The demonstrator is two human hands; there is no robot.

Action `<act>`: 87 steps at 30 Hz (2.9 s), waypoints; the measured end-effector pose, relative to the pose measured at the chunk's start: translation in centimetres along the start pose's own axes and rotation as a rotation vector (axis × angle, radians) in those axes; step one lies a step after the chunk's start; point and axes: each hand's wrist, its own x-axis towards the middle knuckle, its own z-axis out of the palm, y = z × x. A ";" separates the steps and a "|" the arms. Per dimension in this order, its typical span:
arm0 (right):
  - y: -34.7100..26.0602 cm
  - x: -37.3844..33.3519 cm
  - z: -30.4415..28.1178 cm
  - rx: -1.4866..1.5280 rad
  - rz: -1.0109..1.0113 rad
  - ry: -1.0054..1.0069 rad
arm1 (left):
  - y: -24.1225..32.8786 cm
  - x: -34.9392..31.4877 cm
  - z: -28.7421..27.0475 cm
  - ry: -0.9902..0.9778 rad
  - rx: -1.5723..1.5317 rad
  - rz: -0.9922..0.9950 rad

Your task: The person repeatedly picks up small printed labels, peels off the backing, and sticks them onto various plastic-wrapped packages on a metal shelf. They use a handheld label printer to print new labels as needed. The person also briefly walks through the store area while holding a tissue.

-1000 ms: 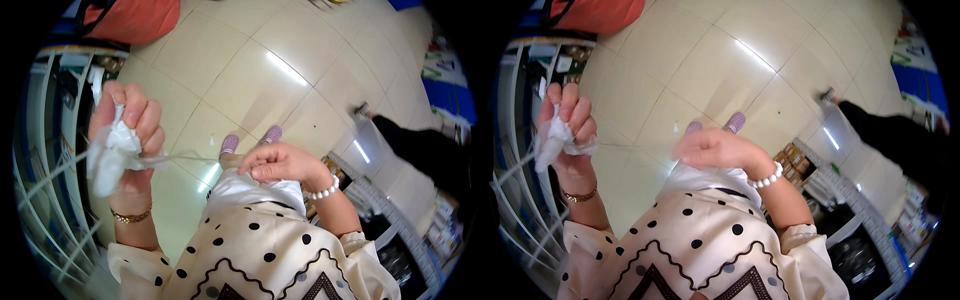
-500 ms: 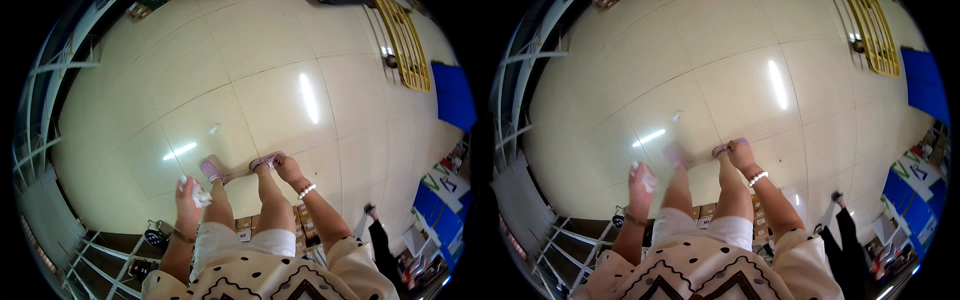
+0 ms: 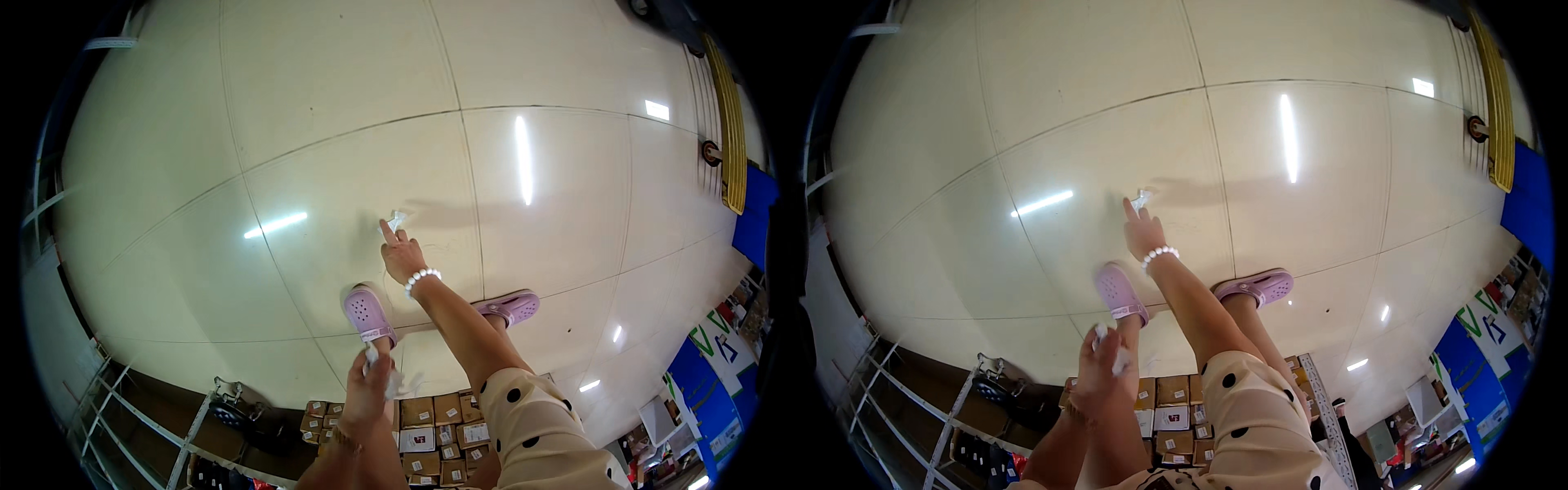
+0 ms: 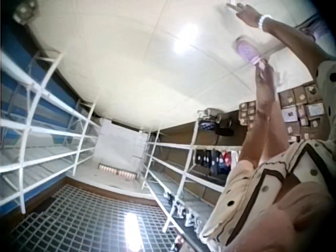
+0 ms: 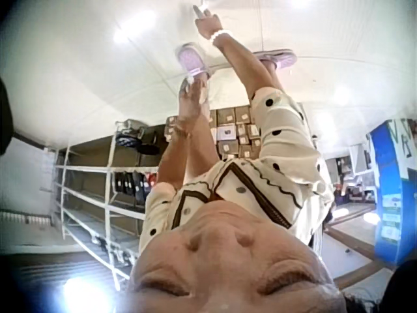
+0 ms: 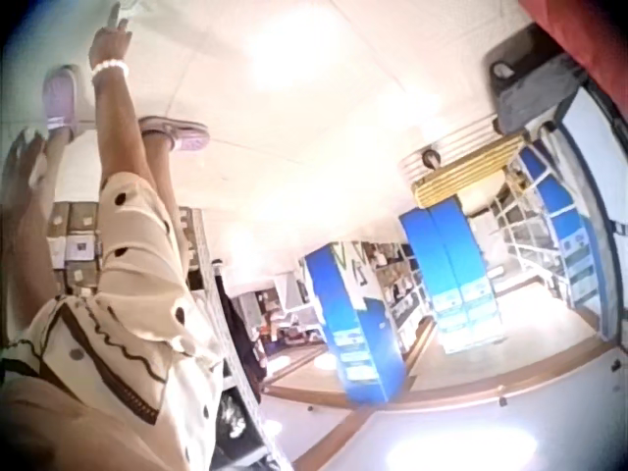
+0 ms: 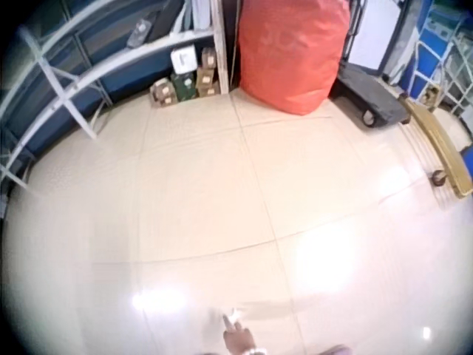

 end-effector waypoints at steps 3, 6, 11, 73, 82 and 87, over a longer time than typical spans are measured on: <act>-0.4 3.7 3.6 0.045 0.151 0.081 | 0.6 6.2 -0.5 0.092 -0.168 -0.047; 1.4 4.6 6.2 0.267 0.283 0.076 | -0.1 7.9 -1.5 0.055 -0.256 -0.037; 2.2 -1.2 8.3 0.136 -0.020 0.030 | -0.8 6.1 -2.0 0.097 -0.109 -0.050; 24.4 -83.7 -46.6 1.294 0.635 1.388 | 2.4 -41.2 71.1 -1.043 0.566 0.080; 21.4 -93.9 -31.7 1.301 1.518 1.577 | -9.7 -52.4 91.3 -1.402 1.096 -0.342; 23.3 -96.1 -25.4 1.466 1.582 1.695 | -23.7 -58.4 97.7 -1.551 1.281 -0.396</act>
